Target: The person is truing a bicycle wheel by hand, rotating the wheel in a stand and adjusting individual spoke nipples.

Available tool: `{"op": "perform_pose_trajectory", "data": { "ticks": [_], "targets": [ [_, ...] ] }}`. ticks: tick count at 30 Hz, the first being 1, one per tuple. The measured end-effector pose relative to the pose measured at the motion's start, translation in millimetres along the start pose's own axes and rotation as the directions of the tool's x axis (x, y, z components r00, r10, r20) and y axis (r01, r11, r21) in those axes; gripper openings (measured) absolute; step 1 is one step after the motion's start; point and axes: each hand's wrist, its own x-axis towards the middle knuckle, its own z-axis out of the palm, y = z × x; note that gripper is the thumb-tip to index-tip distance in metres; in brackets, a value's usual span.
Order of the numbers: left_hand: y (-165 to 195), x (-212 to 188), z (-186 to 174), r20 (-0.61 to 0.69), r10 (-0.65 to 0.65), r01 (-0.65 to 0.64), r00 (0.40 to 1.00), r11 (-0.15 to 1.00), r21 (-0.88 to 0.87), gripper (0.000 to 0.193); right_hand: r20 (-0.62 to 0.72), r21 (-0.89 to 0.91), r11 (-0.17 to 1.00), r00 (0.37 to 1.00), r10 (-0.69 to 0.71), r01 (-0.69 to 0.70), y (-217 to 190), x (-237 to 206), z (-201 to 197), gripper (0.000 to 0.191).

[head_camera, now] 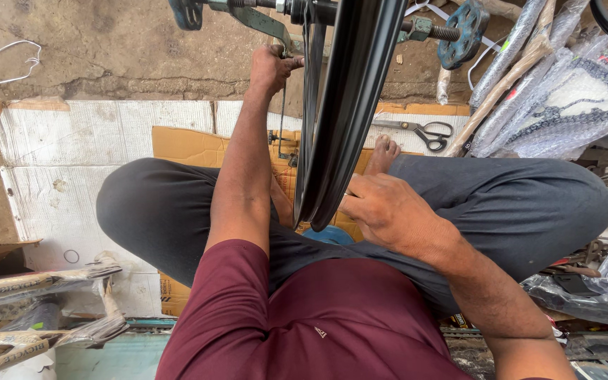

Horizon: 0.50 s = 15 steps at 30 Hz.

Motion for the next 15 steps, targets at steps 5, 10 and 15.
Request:
{"op": "perform_pose_trajectory", "data": {
  "ticks": [5,10,15],
  "targets": [
    [-2,2,-1,0.022,-0.033,0.034,0.999,0.999,-0.035,0.052,0.031,-0.014,0.999,0.999,0.037,-0.037,0,-2,9,0.026],
    [-2,1,-2,0.019,-0.039,0.039,0.999,0.999,-0.017,0.053,0.004,0.047,0.999,1.000,0.009,-0.009,-3,2,16,0.035],
    [-1,1,-3,0.019,-0.050,0.050,0.999,0.999,-0.017,0.049,0.029,0.058,0.997,0.999,0.046,-0.047,-2,6,17,0.035]
  ]
}}
